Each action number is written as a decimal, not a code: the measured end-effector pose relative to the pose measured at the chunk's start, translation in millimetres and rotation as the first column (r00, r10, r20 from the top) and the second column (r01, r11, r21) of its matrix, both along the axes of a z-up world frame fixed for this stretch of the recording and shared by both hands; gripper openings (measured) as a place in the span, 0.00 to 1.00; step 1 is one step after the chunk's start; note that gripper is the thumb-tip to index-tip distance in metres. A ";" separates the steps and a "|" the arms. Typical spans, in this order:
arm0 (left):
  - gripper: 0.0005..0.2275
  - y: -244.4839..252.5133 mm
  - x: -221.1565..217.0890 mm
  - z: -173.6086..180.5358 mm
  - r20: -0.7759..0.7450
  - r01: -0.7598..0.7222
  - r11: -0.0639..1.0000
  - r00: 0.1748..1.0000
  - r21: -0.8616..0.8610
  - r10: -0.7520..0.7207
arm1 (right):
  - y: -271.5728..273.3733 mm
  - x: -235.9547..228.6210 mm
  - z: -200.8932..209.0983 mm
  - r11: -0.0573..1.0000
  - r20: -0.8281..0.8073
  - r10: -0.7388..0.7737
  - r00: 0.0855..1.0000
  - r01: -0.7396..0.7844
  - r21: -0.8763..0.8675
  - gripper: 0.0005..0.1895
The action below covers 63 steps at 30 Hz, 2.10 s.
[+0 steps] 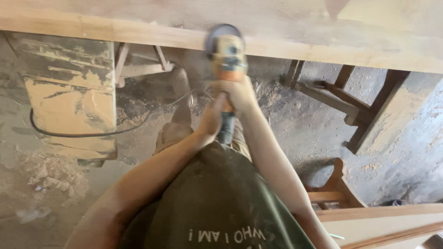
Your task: The person sands the surface and edges of a large wooden board using a power sander.
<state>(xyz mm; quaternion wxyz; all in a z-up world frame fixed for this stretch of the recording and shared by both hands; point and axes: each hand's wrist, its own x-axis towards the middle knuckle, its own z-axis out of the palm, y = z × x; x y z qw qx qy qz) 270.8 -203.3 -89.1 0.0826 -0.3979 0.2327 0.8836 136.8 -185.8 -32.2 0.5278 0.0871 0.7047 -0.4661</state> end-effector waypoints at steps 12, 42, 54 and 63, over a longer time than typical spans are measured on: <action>0.23 45.5 -23.5 -9.7 0.059 -0.180 0.982 0.981 -0.055 0.183 | 13.2 -37.4 -0.9 0.953 0.082 0.232 0.969 -0.243 0.179 0.25; 0.21 107.5 -130.2 -20.6 -0.062 0.157 0.987 0.986 0.017 -0.156 | 126.5 -114.6 -19.1 0.907 0.068 -0.404 0.912 0.409 -0.103 0.16; 0.25 -24.0 -8.9 -19.3 0.009 -0.182 0.980 0.983 -0.081 0.184 | -45.0 -14.3 -23.0 0.993 0.036 0.118 0.992 -0.119 0.009 0.18; 0.28 66.1 -31.7 -23.2 0.087 -0.218 0.976 0.972 -0.015 0.218 | 43.0 -44.6 -20.6 0.990 0.011 0.142 0.990 -0.142 0.005 0.17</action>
